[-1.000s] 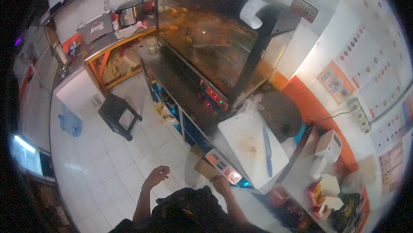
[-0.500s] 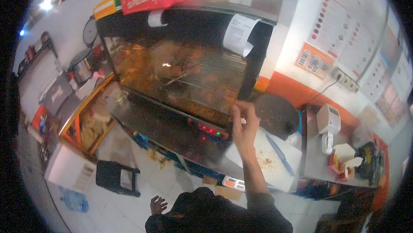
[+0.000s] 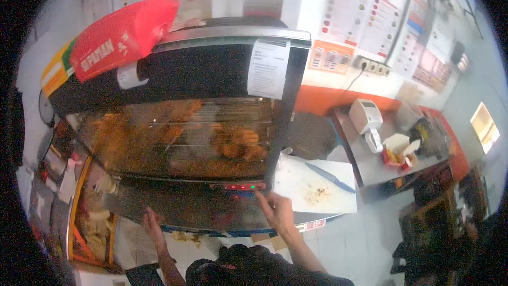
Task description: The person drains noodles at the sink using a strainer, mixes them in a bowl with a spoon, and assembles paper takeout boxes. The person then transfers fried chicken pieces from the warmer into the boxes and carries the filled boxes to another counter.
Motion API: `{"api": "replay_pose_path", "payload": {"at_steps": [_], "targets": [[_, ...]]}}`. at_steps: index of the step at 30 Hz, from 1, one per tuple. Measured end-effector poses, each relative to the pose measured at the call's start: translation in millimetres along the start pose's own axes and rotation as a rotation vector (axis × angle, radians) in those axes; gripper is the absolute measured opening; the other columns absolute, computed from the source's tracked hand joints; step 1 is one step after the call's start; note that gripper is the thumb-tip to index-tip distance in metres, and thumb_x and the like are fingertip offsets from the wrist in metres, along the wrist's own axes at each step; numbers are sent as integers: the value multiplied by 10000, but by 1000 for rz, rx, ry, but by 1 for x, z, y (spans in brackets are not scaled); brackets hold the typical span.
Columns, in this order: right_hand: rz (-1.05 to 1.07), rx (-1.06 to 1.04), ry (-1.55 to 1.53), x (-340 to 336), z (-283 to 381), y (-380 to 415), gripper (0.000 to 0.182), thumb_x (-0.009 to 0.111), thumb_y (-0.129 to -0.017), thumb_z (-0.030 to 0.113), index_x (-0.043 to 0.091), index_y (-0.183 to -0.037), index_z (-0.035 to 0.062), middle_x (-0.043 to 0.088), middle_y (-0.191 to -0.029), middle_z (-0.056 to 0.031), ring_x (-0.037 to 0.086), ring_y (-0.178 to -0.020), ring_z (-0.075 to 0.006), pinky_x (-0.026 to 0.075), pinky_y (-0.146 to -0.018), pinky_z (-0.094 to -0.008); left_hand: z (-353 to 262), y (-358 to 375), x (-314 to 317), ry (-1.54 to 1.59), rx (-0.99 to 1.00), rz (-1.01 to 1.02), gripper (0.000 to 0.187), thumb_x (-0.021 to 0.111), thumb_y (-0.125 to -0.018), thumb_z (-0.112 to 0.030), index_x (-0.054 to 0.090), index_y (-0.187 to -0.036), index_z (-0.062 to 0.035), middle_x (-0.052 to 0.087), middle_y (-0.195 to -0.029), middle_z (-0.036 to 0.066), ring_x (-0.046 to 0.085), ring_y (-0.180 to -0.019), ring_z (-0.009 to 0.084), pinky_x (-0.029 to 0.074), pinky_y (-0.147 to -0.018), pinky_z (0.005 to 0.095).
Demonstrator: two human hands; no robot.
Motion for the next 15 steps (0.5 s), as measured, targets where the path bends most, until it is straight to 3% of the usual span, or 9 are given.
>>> {"api": "replay_pose_path", "payload": {"at_steps": [3, 6, 7, 11, 15], "targets": [[-7, 202, -78, 24, -33, 29, 394, 632, -985, 294, 671, -752, -21, 641, -616, -74, 566, -583, -95, 455, -513, -284, -64, -48, 32, 127, 150, 137, 303, 573, -1013, -315, 627, -1003, -17, 628, -937, 52, 610, -857, 140, 497, -732, 277], [-75, 136, -100, 44, -32, 42, 375, 617, -976, 303, 657, -774, -9, 622, -642, -193, 587, -509, -282, 460, -539, -410, -118, -84, 36, 164, 370, 124, 333, 586, -993, -249, 551, -1252, -43, 594, -1152, 60, 606, -946, 146, 503, -793, 288], [4, 178, -57, 48, -19, 42, 380, 600, -982, 320, 650, -767, 10, 616, -674, -197, 603, -570, -359, 469, -567, -435, -125, -102, 28, 125, 402, 99, 370, 591, -985, -223, 523, -1303, -47, 573, -1221, 62, 606, -973, 156, 505, -810, 297], [86, 29, 27, 58, 9, 42, 356, 615, -972, 317, 641, -762, 31, 597, -709, -188, 588, -639, -401, 492, -597, -421, -156, -155, 17, 173, 415, 13, 433, 604, -971, -203, 493, -1357, -42, 543, -1320, 82, 593, -1072, 193, 482, -907, 312], [73, 36, -30, 59, 14, 48, 285, 626, -971, 252, 648, -826, 8, 615, -740, -167, 614, -635, -321, 499, -621, -394, -233, -162, 53, 282, 478, 135, 474, 608, -971, -226, 470, -1378, -26, 536, -1351, 107, 585, -1125, 217, 450, -987, 327]]}}
Point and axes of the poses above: each hand's wrist, its own y-axis away from the middle knuckle, its own x-axis out of the palm, z = x × y, the point moved 8 cm from there along -y, towards the middle knuckle
